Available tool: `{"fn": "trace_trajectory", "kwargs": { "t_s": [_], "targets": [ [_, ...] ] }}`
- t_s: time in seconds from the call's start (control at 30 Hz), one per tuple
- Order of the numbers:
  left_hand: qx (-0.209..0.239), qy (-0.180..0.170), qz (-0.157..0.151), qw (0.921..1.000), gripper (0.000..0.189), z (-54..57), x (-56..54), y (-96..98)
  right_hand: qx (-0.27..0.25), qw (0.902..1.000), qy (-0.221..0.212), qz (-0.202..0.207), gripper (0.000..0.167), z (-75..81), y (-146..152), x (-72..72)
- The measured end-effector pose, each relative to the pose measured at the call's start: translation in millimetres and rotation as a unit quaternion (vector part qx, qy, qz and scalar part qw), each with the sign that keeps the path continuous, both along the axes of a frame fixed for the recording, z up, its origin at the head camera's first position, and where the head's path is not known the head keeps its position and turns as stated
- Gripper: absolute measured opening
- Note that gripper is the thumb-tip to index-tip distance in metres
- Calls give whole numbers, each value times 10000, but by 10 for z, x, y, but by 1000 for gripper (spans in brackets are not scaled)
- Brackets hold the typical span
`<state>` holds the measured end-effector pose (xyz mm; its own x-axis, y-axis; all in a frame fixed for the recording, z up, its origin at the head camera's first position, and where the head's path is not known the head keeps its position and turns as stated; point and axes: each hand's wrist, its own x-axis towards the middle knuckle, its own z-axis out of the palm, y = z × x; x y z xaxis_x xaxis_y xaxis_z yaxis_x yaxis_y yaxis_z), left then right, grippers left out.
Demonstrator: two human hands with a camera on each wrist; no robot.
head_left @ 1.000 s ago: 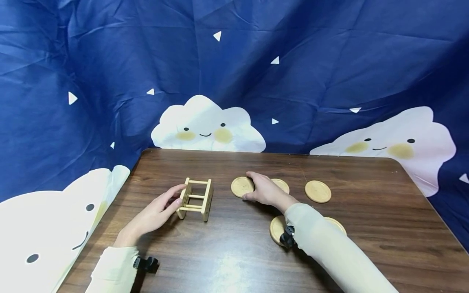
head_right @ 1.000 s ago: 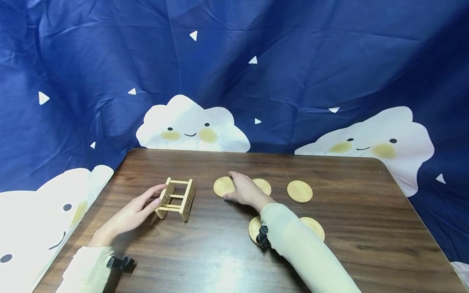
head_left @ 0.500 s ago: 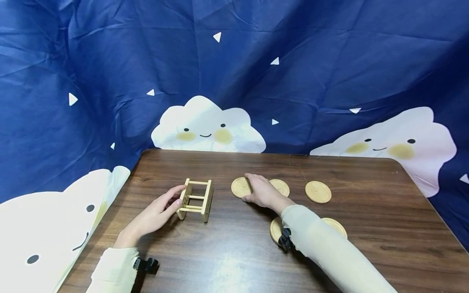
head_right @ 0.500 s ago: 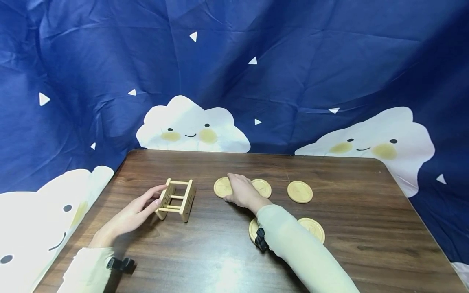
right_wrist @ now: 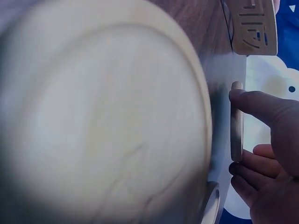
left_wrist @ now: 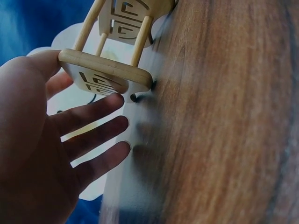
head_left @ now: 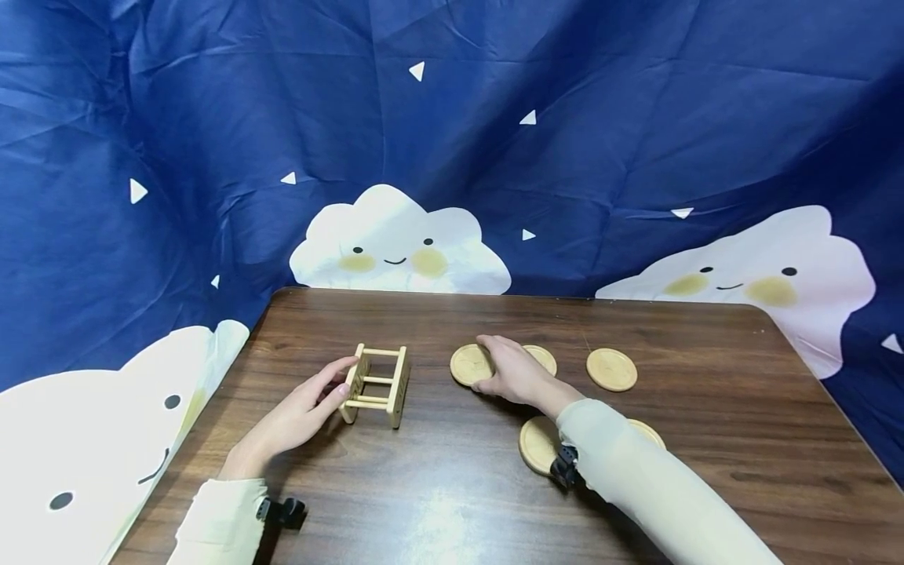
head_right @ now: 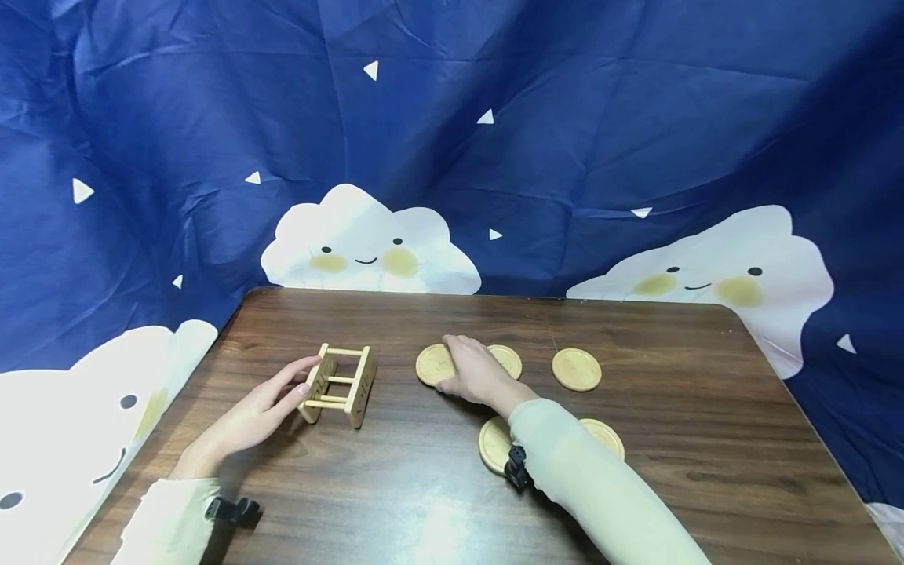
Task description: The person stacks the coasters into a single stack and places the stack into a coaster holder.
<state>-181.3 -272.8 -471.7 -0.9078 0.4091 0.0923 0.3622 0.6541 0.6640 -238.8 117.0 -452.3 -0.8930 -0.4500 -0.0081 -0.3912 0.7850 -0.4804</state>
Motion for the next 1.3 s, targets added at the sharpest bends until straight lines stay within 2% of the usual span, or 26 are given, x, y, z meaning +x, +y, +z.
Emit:
{"fn": "trace_trajectory", "kwargs": {
  "t_s": [0.03, 0.1, 0.13, 0.27, 0.33, 0.37, 0.47, 0.5, 0.63, 0.9, 1.3],
  "targets": [
    [-2, -3, 1, 10000, 49, 1, 0, 0, -38, 9999, 88, 42, 81, -62, 44, -8],
    [-14, -10, 8, 10000, 49, 4, 1, 0, -91, 9998, 159, 121, 82, -87, 103, 14],
    [-24, -9, 10, 10000, 49, 5, 2, -1, -72, 9994, 302, 175, 82, -192, 150, -16],
    [-19, -12, 2, 10000, 49, 10, 9, 3, -259, 9979, 490, 340, 85, -253, 295, 36],
    [-26, -15, 17, 10000, 49, 11, 15, 5, -308, 9974, 555, 344, 84, -229, 341, 106],
    [-21, -23, 32, 10000, 49, 12, 18, 5, -355, 9976, 498, 319, 84, -121, 347, 184],
    [-37, -32, 44, 10000, 50, 15, 20, 6, -324, 9980, 499, 227, 84, -49, 398, 302],
    [-31, -35, 46, 10000, 50, 17, 20, 8, -226, 9988, 430, 85, 82, 66, 369, 382],
    [-7, -58, -5, 10000, 50, 22, 17, 12, -120, 9987, 501, -35, 81, 140, 427, 494],
    [3, 72, 33, 10000, 49, 10, 18, -9, -186, 9959, 889, 15, 79, 162, 492, 660],
    [64, -1, -6, 10000, 49, -3, 8, 2, -195, 9944, 1033, -105, 78, 179, 629, 926]
  ]
}}
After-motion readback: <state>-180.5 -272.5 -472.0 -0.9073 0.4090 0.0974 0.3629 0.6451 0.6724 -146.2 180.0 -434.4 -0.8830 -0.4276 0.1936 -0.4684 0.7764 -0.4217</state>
